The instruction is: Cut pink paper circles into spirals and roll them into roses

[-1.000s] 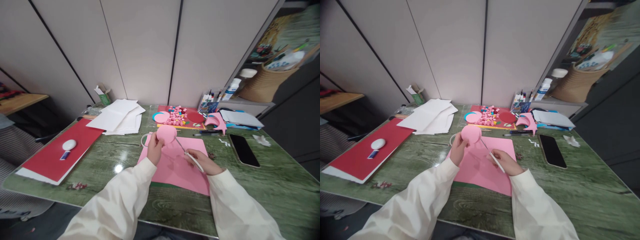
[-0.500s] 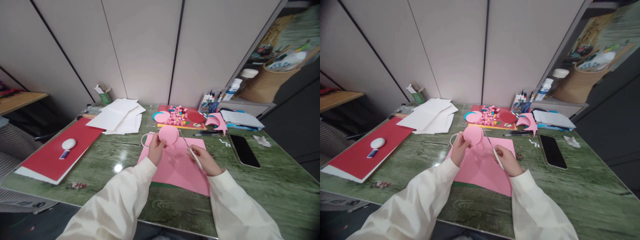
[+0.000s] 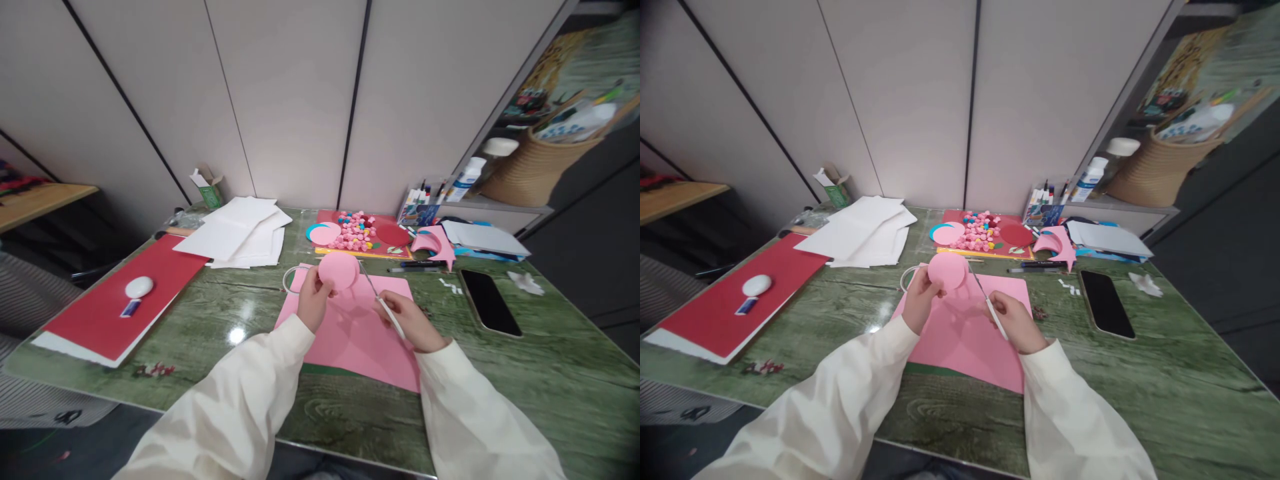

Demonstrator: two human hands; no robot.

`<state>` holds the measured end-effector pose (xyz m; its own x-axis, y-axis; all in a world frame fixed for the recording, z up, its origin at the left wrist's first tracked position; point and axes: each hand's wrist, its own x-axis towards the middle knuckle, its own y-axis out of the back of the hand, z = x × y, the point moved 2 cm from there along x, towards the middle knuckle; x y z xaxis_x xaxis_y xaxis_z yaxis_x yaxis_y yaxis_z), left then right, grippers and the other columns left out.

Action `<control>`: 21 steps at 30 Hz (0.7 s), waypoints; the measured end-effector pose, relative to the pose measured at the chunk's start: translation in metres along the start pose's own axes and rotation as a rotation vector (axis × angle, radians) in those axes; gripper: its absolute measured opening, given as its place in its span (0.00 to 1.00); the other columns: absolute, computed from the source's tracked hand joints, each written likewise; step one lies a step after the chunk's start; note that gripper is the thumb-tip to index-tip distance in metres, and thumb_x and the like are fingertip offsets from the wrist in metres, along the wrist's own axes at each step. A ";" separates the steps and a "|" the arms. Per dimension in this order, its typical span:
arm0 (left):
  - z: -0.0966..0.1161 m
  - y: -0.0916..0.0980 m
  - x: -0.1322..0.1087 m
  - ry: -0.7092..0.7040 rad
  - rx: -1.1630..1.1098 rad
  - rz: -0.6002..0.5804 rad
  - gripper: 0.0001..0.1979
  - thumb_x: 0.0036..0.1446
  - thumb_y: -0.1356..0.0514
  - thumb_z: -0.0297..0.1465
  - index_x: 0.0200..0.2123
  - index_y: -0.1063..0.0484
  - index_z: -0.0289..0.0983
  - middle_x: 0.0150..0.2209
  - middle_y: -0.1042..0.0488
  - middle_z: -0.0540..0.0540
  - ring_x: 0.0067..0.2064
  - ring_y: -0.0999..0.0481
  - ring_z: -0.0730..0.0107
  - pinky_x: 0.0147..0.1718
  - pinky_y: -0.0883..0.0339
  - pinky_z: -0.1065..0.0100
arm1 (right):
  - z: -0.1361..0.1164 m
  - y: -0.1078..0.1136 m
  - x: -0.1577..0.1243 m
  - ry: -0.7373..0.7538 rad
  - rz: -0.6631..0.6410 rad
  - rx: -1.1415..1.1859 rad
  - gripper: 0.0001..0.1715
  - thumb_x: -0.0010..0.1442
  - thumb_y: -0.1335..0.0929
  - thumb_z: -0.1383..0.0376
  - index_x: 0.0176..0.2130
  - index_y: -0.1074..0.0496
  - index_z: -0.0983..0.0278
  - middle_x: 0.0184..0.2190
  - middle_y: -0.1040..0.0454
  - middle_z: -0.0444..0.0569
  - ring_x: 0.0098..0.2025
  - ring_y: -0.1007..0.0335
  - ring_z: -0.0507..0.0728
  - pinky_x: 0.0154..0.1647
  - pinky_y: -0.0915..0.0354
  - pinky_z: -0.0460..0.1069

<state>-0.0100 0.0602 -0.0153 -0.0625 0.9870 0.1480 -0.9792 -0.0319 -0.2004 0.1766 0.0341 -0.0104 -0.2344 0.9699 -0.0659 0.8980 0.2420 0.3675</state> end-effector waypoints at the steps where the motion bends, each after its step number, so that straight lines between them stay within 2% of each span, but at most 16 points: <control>1: 0.000 0.000 0.000 0.000 -0.001 0.000 0.09 0.48 0.46 0.29 0.35 0.39 0.36 0.30 0.36 0.51 0.24 0.35 0.81 0.24 0.39 0.74 | 0.000 0.000 0.000 0.000 0.002 0.002 0.18 0.50 0.35 0.52 0.22 0.42 0.63 0.16 0.43 0.38 0.19 0.46 0.48 0.20 0.48 0.44; 21: 0.001 -0.001 -0.001 -0.003 -0.024 0.009 0.08 0.48 0.46 0.28 0.34 0.39 0.36 0.30 0.36 0.52 0.23 0.35 0.81 0.23 0.40 0.74 | 0.007 0.000 0.001 0.001 0.027 -0.010 0.17 0.49 0.34 0.54 0.23 0.41 0.63 0.17 0.42 0.38 0.19 0.47 0.48 0.20 0.47 0.44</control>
<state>-0.0096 0.0588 -0.0143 -0.0718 0.9863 0.1487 -0.9737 -0.0370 -0.2250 0.1785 0.0357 -0.0169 -0.2104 0.9761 -0.0545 0.9003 0.2152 0.3783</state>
